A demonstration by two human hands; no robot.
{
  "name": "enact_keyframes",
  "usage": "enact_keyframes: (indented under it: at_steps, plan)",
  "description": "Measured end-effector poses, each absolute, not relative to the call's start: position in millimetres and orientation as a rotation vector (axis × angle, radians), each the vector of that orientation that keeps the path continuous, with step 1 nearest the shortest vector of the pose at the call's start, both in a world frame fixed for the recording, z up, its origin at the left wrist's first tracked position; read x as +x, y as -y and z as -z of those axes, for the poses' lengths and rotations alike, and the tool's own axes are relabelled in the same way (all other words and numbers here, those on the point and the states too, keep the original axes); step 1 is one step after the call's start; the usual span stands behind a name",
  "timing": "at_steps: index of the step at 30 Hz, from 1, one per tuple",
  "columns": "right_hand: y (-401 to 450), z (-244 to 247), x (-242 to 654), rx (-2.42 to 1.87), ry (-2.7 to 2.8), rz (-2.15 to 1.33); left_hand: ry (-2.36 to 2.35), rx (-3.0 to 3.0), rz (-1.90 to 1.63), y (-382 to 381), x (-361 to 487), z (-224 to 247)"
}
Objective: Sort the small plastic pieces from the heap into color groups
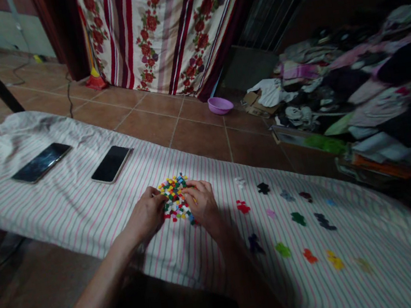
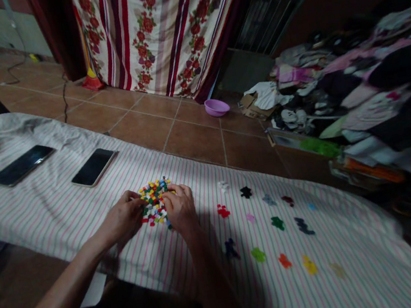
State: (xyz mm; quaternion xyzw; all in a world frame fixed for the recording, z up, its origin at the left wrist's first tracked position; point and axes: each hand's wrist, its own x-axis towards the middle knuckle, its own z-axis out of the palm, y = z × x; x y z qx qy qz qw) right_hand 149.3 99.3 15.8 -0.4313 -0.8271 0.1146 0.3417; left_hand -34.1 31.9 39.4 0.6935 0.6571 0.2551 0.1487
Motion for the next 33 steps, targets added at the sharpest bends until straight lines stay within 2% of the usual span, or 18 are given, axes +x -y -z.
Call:
enact_keyframes:
  at_steps: [11,33]
  plan:
    - [-102.7,-10.9,130.3,-1.184,2.055,-0.121,-1.922,1.954,-0.626,-31.0,-33.1,-47.7]
    - [-96.4,-25.7,133.2,-1.169,2.064,-0.196,-1.868,1.971,-0.568,-29.6,-31.3,-52.2]
